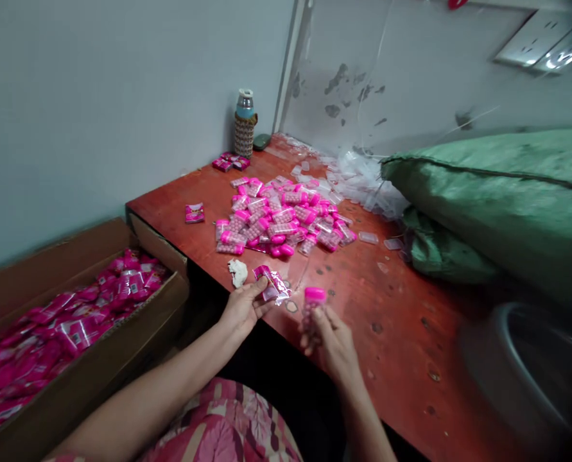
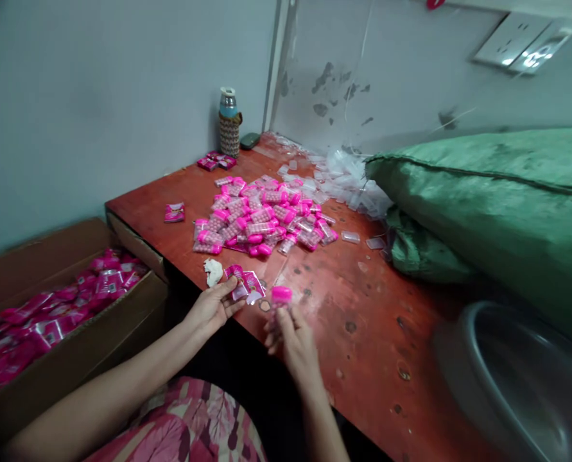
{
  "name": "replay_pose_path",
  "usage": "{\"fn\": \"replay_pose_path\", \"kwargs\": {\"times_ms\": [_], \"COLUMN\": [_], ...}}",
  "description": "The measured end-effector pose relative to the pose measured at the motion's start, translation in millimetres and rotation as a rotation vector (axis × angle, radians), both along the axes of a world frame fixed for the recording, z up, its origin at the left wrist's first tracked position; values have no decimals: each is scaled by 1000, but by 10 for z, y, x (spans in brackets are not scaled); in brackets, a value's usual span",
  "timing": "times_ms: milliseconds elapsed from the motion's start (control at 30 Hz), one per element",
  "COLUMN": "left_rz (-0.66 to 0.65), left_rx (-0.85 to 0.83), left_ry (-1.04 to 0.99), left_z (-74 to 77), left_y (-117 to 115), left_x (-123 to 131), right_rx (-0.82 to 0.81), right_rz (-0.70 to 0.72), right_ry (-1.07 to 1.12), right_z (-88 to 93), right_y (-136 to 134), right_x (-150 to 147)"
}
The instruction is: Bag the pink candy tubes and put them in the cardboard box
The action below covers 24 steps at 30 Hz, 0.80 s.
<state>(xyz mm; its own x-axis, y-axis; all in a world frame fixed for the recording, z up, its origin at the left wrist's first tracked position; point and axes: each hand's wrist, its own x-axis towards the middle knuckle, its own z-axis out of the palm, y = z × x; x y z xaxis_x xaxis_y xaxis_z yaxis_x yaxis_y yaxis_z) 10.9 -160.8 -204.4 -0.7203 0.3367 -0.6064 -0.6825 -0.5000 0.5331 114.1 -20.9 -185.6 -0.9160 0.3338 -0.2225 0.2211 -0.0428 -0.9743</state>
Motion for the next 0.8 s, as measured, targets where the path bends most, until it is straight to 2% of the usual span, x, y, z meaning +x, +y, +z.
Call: {"fn": "replay_pose_path", "kwargs": {"times_ms": [100, 200, 300, 433, 600, 800], "left_rz": [-1, 1, -3, -28, -144, -281], "left_rx": [66, 126, 161, 155, 98, 57], "left_ry": [-13, -11, 11, 71, 181, 354], "left_z": [8, 33, 55, 73, 100, 139], "left_y": [33, 61, 79, 86, 58, 12], "left_x": [32, 81, 134, 187, 195, 186], "right_rx": [-58, 10, 49, 9, -82, 126], "right_rz": [17, -21, -49, -35, -34, -67], "right_ry": [-12, 6, 11, 17, 33, 57], "right_z": [-71, -133, -161, -157, -175, -248], "right_y": [-398, -554, -587, -616, -635, -632], "right_x": [124, 111, 73, 52, 24, 22]}}
